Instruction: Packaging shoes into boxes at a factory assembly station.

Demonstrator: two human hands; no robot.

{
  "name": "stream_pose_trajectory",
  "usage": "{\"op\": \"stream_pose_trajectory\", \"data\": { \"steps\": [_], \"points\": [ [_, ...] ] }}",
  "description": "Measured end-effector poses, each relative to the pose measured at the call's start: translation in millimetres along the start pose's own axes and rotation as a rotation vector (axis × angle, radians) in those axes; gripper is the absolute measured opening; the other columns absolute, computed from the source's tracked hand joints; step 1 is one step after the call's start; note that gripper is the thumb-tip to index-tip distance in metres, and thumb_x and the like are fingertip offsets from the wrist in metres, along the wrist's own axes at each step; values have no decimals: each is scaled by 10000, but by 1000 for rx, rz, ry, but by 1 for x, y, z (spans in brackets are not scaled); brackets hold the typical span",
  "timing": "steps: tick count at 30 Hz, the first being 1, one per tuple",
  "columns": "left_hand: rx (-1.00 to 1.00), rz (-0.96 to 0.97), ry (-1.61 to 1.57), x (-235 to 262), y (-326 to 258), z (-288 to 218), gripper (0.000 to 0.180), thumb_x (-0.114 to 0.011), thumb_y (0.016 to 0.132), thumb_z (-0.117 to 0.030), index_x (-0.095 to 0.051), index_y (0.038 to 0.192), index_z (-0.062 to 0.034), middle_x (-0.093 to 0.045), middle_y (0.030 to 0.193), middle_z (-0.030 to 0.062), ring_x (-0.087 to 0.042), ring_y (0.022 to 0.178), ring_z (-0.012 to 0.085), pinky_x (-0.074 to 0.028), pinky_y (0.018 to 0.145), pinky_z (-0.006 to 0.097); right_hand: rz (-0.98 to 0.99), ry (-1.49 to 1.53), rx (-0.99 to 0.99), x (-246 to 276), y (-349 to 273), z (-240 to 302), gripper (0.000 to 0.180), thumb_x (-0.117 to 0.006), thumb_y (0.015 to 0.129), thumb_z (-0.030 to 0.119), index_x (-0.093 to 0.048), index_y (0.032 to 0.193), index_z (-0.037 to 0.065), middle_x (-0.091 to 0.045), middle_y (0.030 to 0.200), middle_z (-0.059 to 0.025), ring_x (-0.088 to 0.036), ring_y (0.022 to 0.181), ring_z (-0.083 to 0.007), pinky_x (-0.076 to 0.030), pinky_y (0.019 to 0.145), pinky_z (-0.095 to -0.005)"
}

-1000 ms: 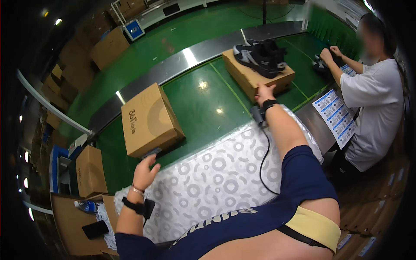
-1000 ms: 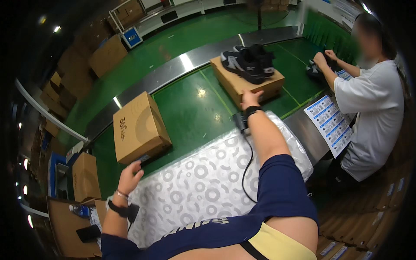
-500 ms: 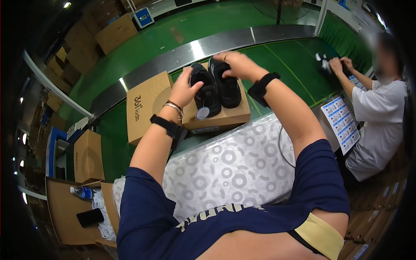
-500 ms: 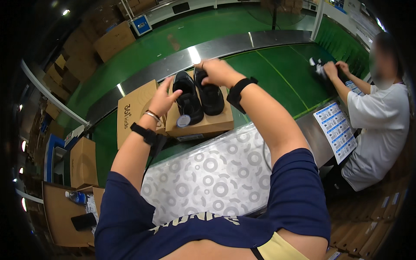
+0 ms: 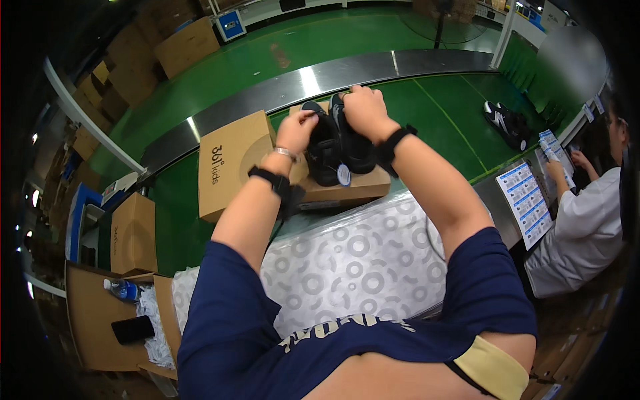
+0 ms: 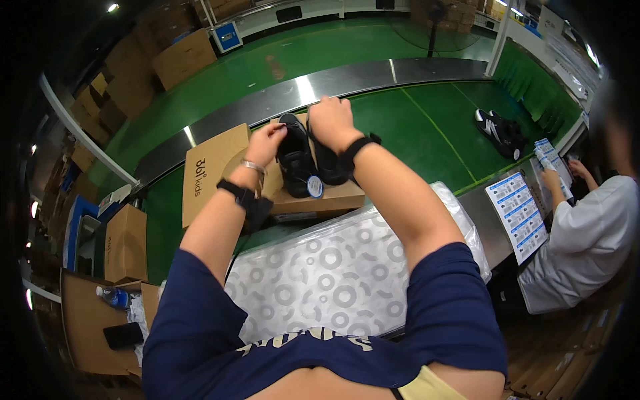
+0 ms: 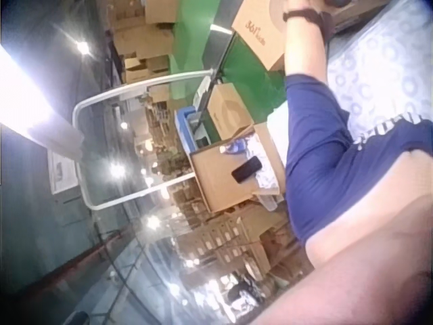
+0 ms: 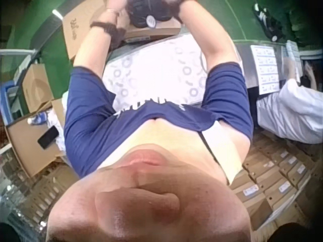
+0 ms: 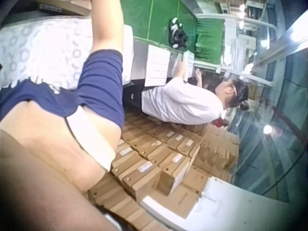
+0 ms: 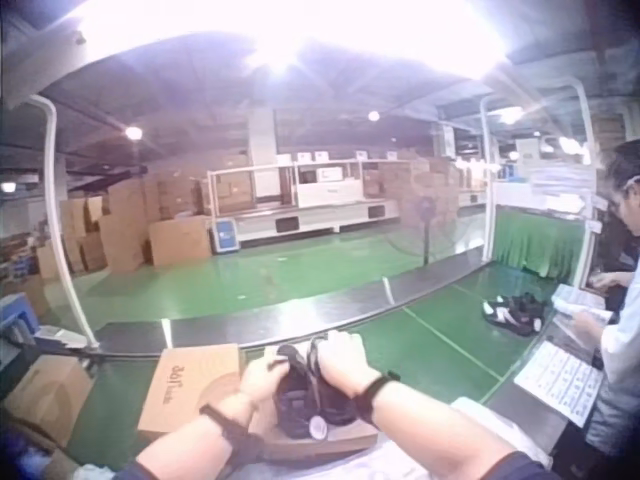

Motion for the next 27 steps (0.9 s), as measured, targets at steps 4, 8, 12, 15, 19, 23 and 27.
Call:
{"op": "stream_pose_trajectory", "data": {
  "steps": [4,8,12,15,19,23,27],
  "points": [
    [-219,-64,473,9,-122,-19,469,-631,734,-205,-481,1148,-44,-367,1227,273,-367,1154,402,-343,945,416,-15,250,300,9,-54,66,689,-729,619,196,-432,1227,65,-534,1047,-176,-508,994,-310,-408,826,-389],
    [-150,315,520,4,-209,-48,654,-662,700,-224,-366,1244,-14,-336,1277,251,-359,1162,393,-313,966,406,160,178,278,4,-61,90,464,-620,646,44,-467,1083,12,-594,786,-184,-571,830,-339,-428,775,-373],
    [-296,-250,188,74,-259,-106,853,-592,786,-389,-101,1355,14,-211,1365,192,-275,1241,301,-231,1009,360,58,1179,288,108,-77,165,616,-633,763,97,-333,1295,15,-549,880,-50,-513,778,-119,-439,700,-264],
    [-192,-343,-429,98,-293,-158,758,-467,862,-448,-116,1337,27,-337,1282,157,-347,1177,228,-270,982,329,281,920,494,129,-118,226,513,-605,795,87,-398,1261,36,-563,979,-63,-532,856,-113,-439,741,-225],
    [469,-75,-530,111,-352,-54,461,-448,898,-373,-456,1182,-10,-552,1046,72,-519,926,150,-416,769,276,375,1126,-13,0,-149,189,360,-578,773,134,-529,1102,-5,-606,940,-153,-583,843,-216,-448,767,-288],
    [672,-474,584,230,-451,19,492,-595,784,-315,-474,1176,-43,-553,1071,160,-530,955,280,-411,822,374,613,1482,-675,-90,-206,156,341,-536,793,66,-494,1123,-7,-584,899,-84,-550,772,-127,-453,692,-239],
    [1021,-490,1270,257,-520,28,683,-582,744,-450,-375,1272,-70,-336,1289,273,-275,1210,411,-185,1002,502,613,1523,-631,-111,-220,164,327,-531,786,60,-505,1106,-4,-584,882,-69,-542,754,-112,-445,673,-216]
  ]
}}
Point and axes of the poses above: each hand's wrist, its own y-axis towards the middle knuckle, its own x-axis out of the back of the hand, z = x × y, the point moved 8 cm from there along y, towards the middle knuckle
